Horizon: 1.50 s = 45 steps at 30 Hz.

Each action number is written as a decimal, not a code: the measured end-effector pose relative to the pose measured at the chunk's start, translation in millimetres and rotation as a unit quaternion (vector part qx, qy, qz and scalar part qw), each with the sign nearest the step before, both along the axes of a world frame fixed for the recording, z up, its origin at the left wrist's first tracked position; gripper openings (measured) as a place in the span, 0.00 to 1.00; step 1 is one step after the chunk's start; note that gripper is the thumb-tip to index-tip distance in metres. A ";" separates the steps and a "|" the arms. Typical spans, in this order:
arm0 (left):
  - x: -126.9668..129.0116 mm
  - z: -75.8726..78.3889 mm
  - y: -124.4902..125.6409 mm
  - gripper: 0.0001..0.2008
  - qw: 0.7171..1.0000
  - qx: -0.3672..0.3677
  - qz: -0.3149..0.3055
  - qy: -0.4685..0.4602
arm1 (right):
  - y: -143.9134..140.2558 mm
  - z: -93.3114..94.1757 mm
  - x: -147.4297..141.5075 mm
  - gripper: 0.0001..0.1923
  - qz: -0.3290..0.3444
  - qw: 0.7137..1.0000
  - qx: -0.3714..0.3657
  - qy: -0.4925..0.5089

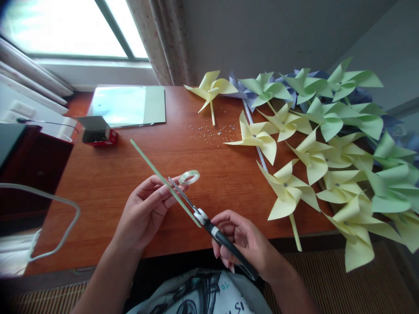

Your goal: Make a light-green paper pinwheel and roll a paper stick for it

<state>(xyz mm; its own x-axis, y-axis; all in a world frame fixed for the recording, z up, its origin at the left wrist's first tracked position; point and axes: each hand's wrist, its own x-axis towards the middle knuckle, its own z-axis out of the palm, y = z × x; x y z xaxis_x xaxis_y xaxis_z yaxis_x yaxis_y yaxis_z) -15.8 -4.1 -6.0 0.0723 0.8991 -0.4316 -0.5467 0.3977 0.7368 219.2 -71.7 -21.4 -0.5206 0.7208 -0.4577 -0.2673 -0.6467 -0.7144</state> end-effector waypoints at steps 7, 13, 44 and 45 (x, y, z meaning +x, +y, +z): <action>-3.0 -0.2 0.3 0.07 1.000 0.006 0.002 0.002 | 2.2 14.5 3.9 0.30 -0.046 0.998 0.024 -0.033; -5.9 1.1 -0.7 0.07 1.000 0.012 -0.003 0.000 | 16.3 16.1 -3.8 0.23 -0.161 0.943 0.157 -0.245; -12.9 22.9 -18.8 0.04 0.987 0.089 -0.031 0.132 | 64.1 20.9 -62.0 0.14 -0.077 0.660 0.513 -0.543; -12.2 23.3 -19.0 0.04 0.986 0.093 -0.039 0.135 | 65.1 24.2 -62.4 0.14 -0.104 0.682 0.504 -0.520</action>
<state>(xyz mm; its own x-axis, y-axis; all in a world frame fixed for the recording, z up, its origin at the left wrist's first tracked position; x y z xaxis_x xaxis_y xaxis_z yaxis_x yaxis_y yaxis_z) -28.0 -23.1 17.2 0.0503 0.9609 -0.2724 -0.2944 0.2749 0.9153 156.8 -6.6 2.8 -0.1321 0.9505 0.2812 0.7120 0.2883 -0.6403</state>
